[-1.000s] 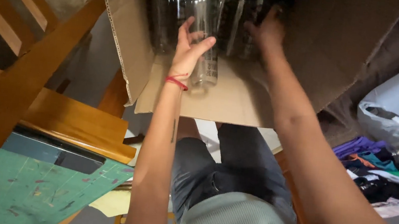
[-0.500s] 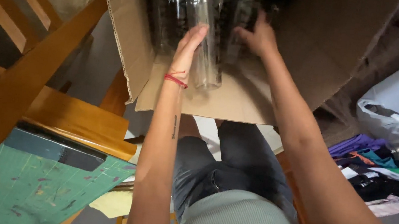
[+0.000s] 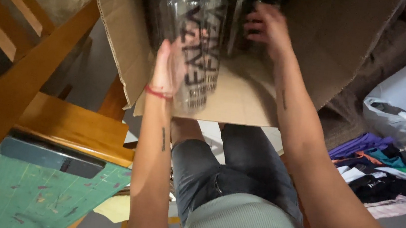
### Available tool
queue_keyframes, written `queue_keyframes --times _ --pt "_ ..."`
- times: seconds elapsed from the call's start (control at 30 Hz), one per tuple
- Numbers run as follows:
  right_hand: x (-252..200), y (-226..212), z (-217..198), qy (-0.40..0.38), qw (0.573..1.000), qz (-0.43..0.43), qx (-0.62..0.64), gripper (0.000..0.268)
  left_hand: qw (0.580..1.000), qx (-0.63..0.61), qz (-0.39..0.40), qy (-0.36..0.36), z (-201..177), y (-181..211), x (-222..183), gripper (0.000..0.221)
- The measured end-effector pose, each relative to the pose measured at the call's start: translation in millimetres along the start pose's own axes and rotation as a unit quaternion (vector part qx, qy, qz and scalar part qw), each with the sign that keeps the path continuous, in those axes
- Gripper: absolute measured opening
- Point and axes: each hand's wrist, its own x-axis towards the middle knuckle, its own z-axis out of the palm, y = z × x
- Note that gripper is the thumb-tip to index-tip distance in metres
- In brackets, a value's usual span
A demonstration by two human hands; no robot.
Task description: The person is picking up plastic water bottles from a table and packing them into a cardboard box.
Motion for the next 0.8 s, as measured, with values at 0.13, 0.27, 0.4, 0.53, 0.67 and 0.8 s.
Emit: queue_keyframes --times 0.13,0.27,0.4,0.53,0.67,0.8 --pt "90.9 71.6 -50.6 0.315 0.847 -0.028 -0.427 0.055 0.989 -0.134 0.002 0.06 -11.4 -17.7 -35.7 0.119" --pt "81.4 58.6 -29.5 0.306 0.81 -0.057 -0.497 0.056 0.993 -0.12 -0.001 0.021 -15.1 -18.9 -55.1 0.12" --pt "101.5 42.4 -22.5 0.266 0.744 0.056 -0.61 0.101 0.995 -0.101 0.012 -0.025 -19.9 -18.8 -72.3 0.12" --pt "45.6 -28.1 17.3 0.229 0.744 0.157 -0.608 0.101 0.993 -0.093 0.007 -0.077 2.3 -17.9 -123.9 0.121" --pt "5.4 -72.5 22.1 0.244 0.791 0.023 -0.56 0.094 0.988 -0.051 0.055 -0.138 32.0 7.3 -178.7 0.121" --pt "-98.5 -151.1 67.0 0.193 0.785 -0.028 -0.587 0.109 0.978 -0.01 0.142 -0.149 70.1 21.7 -266.6 0.122"
